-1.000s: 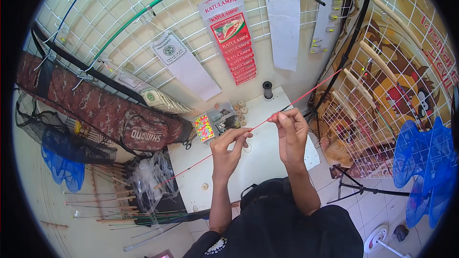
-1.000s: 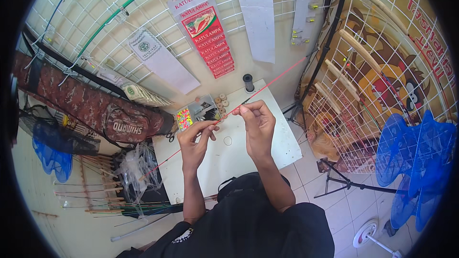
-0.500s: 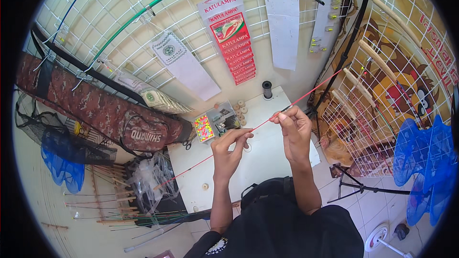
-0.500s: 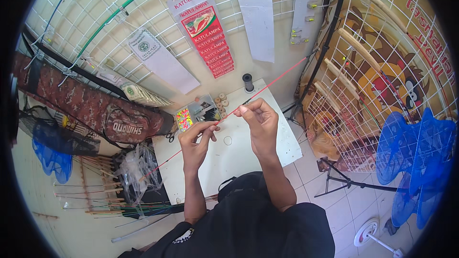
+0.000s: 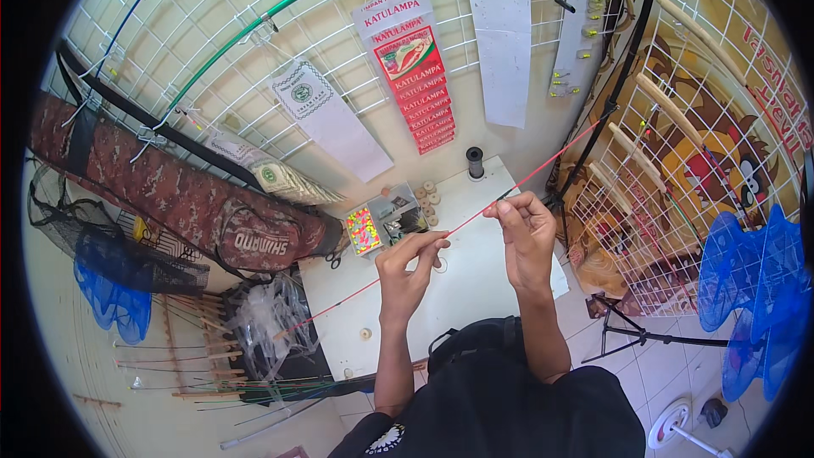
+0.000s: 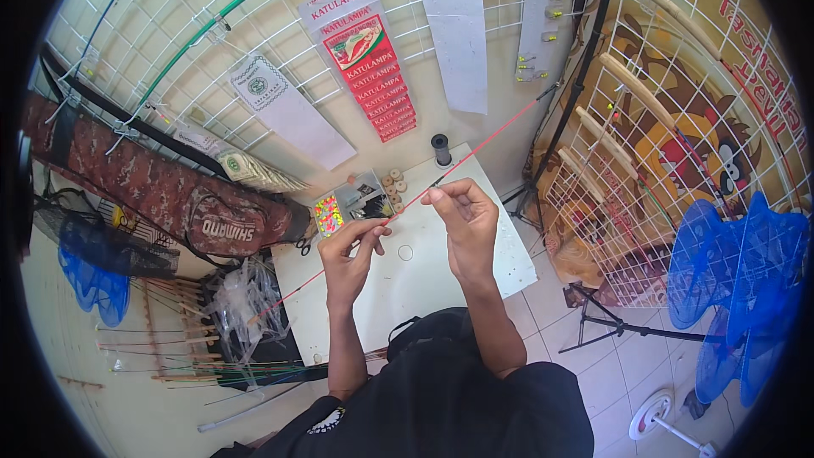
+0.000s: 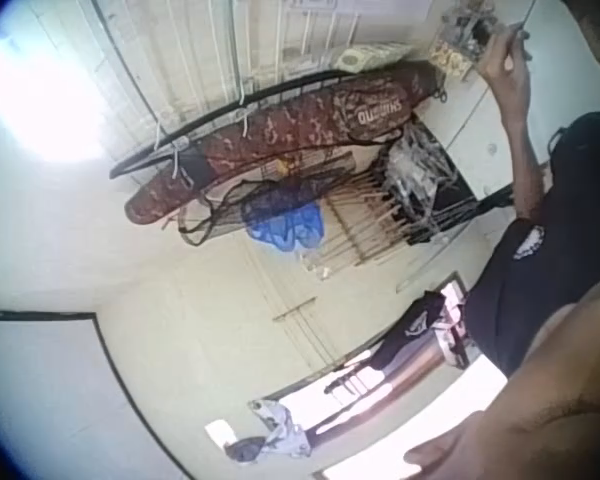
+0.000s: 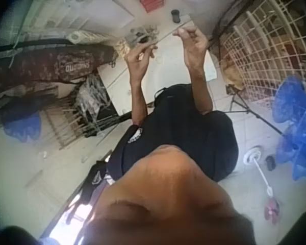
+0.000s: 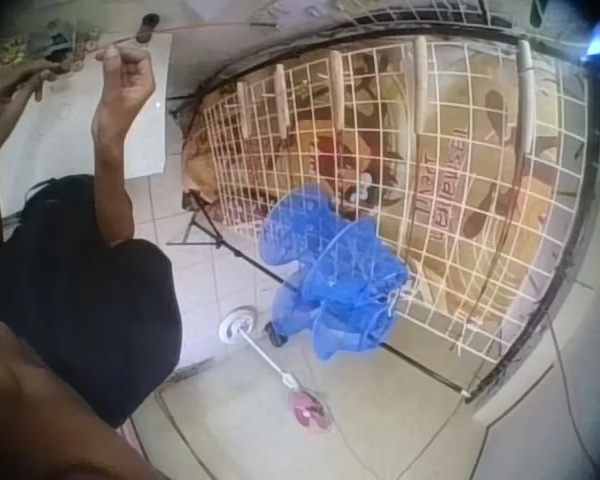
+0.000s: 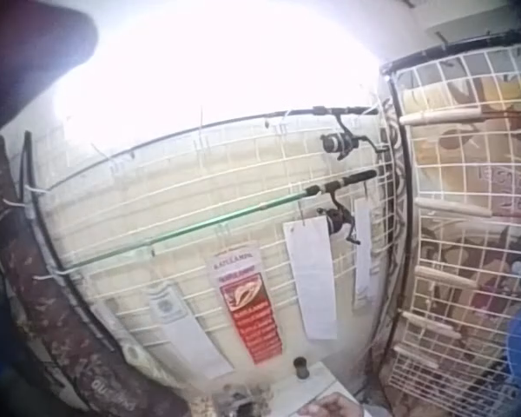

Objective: Repairing or preparing a fishing rod section by wrapping it with tape or thread.

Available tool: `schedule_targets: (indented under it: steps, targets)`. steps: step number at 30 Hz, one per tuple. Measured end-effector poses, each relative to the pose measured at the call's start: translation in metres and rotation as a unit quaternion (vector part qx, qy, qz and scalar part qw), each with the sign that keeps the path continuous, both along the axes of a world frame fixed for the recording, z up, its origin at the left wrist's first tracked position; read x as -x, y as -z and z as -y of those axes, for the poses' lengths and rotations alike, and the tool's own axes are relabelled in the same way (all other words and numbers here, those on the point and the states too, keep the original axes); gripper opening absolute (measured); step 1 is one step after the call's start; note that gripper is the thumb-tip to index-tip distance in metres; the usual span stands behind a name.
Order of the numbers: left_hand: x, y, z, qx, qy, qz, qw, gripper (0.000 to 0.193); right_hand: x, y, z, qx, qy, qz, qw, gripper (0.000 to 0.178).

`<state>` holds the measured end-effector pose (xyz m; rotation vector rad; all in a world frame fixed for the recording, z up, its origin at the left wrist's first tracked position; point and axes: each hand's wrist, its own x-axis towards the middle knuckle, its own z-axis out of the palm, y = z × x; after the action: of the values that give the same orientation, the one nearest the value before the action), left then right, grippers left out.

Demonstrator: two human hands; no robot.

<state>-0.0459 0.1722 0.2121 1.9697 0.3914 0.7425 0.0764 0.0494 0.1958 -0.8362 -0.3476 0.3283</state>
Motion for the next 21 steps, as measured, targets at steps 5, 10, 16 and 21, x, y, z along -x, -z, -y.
schedule_targets:
  steps: [5,10,16,21]
  targets:
    - [0.002,0.003,-0.003,-0.017,-0.002,0.005,1.000,0.014,0.001,0.005,-0.001,-0.009,0.003,-0.003,1.000,0.006]
    - [0.002,0.003,-0.002,-0.018,-0.001,-0.008,1.000,0.015,0.001,0.008,-0.004,-0.047,0.043,-0.022,0.998,0.017]
    - [0.002,0.004,0.000,-0.015,-0.005,-0.016,1.000,0.015,0.006,0.002,-0.007,0.013,0.131,0.033,0.991,0.024]
    - [0.001,0.007,0.001,-0.027,-0.002,-0.018,0.999,0.015,0.011,0.001,-0.010,0.039,0.205,0.107,0.972,0.025]
